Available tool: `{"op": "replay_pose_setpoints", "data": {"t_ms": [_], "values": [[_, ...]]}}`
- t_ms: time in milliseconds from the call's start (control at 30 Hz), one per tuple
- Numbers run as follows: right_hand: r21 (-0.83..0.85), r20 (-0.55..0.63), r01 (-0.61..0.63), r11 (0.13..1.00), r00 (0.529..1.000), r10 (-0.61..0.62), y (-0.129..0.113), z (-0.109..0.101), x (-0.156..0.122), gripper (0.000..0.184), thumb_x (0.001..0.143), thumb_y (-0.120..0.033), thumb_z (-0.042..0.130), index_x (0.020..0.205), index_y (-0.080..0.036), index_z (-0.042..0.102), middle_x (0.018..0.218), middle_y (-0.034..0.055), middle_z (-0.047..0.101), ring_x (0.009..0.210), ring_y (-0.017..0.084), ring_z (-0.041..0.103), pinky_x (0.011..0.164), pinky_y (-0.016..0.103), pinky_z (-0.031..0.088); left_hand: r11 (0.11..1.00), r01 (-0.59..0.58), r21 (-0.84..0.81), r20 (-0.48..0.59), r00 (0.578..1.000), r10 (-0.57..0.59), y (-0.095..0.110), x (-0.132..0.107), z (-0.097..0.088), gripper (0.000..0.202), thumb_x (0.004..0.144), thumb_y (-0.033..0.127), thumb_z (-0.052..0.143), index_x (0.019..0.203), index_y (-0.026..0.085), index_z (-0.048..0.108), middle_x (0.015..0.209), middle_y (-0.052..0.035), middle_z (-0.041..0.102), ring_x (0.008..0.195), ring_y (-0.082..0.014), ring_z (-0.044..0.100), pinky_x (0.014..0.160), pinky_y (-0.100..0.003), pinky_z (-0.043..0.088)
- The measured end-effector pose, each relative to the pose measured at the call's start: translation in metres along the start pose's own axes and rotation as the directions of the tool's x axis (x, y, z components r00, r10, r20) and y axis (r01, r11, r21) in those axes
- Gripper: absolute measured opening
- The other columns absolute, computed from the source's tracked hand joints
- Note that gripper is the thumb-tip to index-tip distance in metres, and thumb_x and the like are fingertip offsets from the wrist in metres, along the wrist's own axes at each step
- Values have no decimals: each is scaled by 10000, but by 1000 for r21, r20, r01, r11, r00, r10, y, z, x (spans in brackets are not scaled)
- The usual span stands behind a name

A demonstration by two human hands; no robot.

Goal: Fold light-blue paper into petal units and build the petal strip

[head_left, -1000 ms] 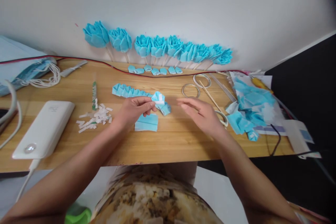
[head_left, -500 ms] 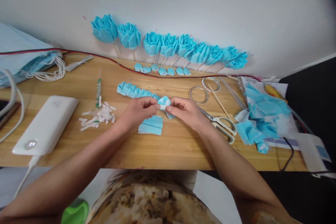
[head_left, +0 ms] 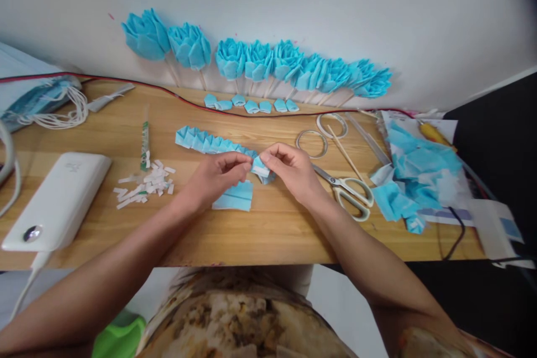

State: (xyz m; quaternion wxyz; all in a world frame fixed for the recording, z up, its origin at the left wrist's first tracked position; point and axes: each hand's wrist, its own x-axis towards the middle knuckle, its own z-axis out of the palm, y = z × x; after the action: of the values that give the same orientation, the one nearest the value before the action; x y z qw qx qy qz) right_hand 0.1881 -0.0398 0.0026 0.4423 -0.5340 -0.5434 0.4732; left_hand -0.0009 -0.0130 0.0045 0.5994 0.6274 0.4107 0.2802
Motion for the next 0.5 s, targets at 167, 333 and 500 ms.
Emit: {"op": "replay_pose_setpoints", "data": {"t_ms": [167,333,500], "values": [[-28,-14,39,999,999,-39,1,2,-1,265,841,-441,687,749,-195,651,610,-42,528,559,87,451,522,234,357,999,-38,31,25,999,37,0,0,-1,296,851,423,600,692,173,583,599,42,470,566,-94,406,548,-235,328],[5,3,57,998,998,-57,6,0,-1,360,918,-498,589,731,-197,643,630,-20,574,608,107,521,577,244,414,999,-44,-15,-32,999,43,0,0,-1,259,833,379,619,683,168,595,592,44,463,557,-85,379,546,-236,304],[42,107,0,999,994,-5,3,-2,0,390,907,-537,588,726,-193,618,672,-7,607,637,116,563,623,253,451,995,-17,-101,-113,994,5,-2,1,-1,210,788,354,668,702,169,617,593,42,487,559,-84,390,550,-239,308]]}}
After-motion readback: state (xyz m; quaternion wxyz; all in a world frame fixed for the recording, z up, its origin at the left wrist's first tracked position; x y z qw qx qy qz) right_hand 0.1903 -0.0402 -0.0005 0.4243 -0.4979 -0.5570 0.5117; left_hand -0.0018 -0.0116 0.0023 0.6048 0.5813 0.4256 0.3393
